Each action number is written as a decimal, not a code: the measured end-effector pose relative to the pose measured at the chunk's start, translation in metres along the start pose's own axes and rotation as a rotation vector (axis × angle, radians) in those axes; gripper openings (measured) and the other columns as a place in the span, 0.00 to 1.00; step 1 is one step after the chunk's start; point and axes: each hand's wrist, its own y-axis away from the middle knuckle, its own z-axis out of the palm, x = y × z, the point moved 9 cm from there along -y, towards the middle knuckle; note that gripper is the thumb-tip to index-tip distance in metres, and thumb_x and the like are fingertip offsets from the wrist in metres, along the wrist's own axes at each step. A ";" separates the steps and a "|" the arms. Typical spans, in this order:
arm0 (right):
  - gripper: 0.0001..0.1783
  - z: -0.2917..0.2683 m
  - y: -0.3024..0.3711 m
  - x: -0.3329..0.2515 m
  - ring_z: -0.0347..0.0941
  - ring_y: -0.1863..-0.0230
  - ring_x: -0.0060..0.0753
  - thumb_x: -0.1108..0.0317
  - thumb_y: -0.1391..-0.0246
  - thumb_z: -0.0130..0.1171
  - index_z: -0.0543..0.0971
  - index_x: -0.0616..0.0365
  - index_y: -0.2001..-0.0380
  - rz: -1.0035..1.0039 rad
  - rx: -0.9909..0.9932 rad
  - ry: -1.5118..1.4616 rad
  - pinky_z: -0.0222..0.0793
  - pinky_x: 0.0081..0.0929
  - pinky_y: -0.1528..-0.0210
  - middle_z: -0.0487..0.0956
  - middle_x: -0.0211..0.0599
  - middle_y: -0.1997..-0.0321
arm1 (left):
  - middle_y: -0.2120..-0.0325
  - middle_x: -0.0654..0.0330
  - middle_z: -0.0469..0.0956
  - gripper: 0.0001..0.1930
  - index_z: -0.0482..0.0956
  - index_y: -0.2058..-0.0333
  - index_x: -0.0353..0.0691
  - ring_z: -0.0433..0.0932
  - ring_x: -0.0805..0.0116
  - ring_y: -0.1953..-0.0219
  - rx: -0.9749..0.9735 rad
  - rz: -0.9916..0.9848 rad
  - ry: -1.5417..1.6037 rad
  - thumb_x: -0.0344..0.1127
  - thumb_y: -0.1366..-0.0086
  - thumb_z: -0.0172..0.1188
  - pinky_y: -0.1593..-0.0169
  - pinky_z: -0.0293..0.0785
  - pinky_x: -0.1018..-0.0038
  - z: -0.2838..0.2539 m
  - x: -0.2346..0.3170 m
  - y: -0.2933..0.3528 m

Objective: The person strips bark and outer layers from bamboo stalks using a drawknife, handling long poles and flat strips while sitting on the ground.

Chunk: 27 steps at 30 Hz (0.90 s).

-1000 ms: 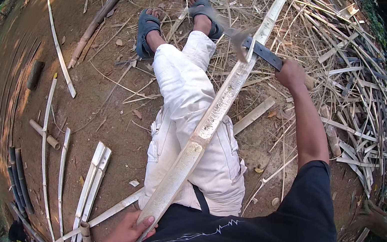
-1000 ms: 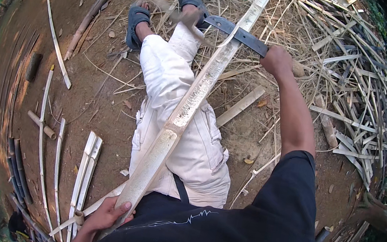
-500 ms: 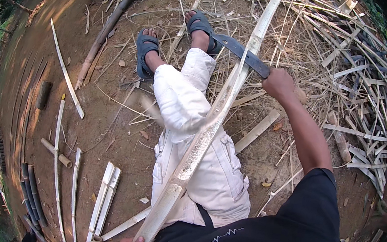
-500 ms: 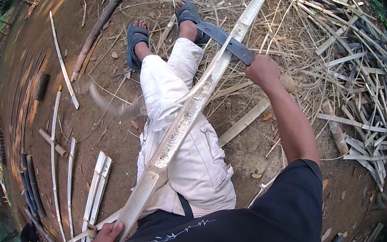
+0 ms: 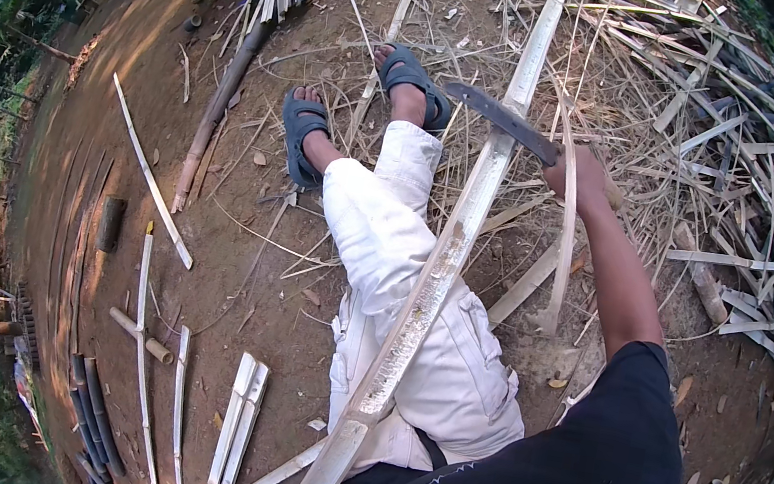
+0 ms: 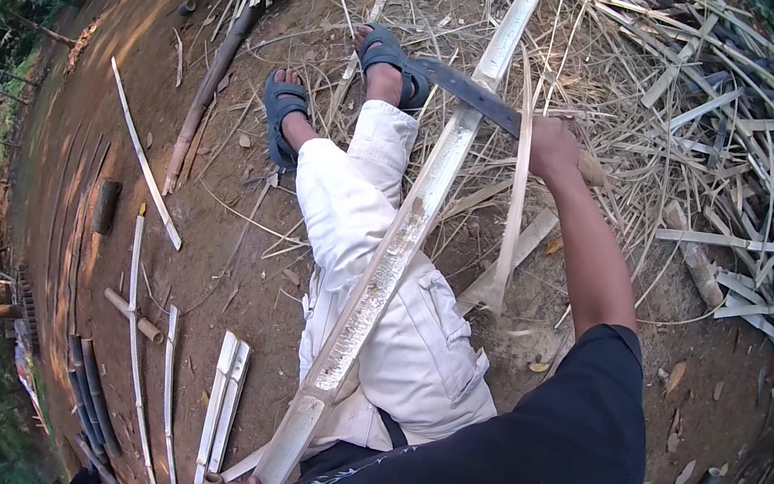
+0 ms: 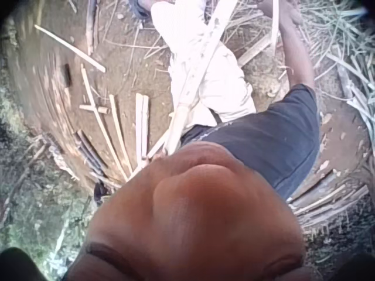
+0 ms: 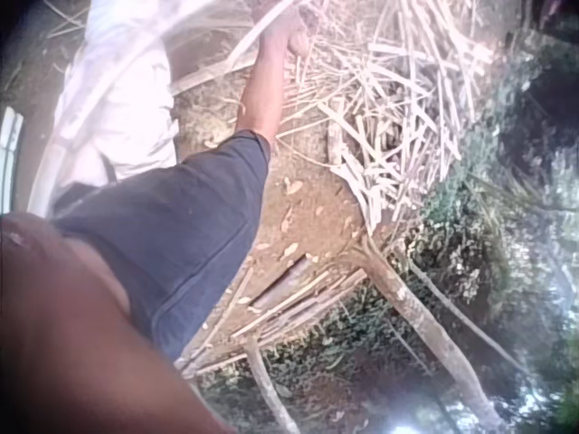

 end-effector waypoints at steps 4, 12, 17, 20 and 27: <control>0.15 0.052 0.042 0.010 0.80 0.60 0.61 0.58 0.51 0.61 0.84 0.59 0.69 -0.168 0.109 -0.138 0.76 0.50 0.54 0.83 0.56 0.67 | 0.84 0.66 0.73 0.38 0.76 0.81 0.39 0.69 0.76 0.79 0.041 -0.031 -0.126 0.68 0.27 0.40 0.72 0.66 0.72 -0.012 0.035 -0.008; 0.20 0.105 0.211 0.133 0.81 0.61 0.61 0.52 0.49 0.64 0.85 0.61 0.69 0.542 0.124 -0.280 0.74 0.51 0.56 0.83 0.59 0.68 | 0.84 0.61 0.74 0.39 0.77 0.76 0.34 0.72 0.73 0.78 0.063 0.337 -0.169 0.64 0.24 0.34 0.70 0.70 0.70 0.028 0.183 -0.014; 0.21 0.139 0.352 0.186 0.80 0.57 0.62 0.53 0.50 0.66 0.84 0.65 0.67 0.785 0.058 -0.066 0.75 0.51 0.52 0.83 0.59 0.64 | 0.85 0.59 0.72 0.37 0.74 0.71 0.32 0.71 0.69 0.85 -0.310 0.189 0.296 0.65 0.25 0.37 0.78 0.70 0.71 0.052 0.228 -0.012; 0.20 0.158 0.399 0.206 0.81 0.55 0.58 0.56 0.49 0.67 0.84 0.63 0.62 0.775 -0.083 0.000 0.75 0.50 0.50 0.83 0.59 0.58 | 0.85 0.59 0.71 0.34 0.73 0.68 0.32 0.71 0.69 0.86 -0.395 0.238 0.335 0.63 0.26 0.42 0.81 0.71 0.70 0.046 0.266 -0.007; 0.15 0.106 0.309 0.088 0.82 0.65 0.37 0.61 0.40 0.63 0.83 0.64 0.63 0.246 0.228 -0.581 0.77 0.34 0.59 0.84 0.43 0.67 | 0.84 0.60 0.70 0.28 0.71 0.62 0.32 0.70 0.70 0.86 -0.297 0.400 0.184 0.58 0.25 0.45 0.82 0.71 0.71 0.059 0.312 -0.018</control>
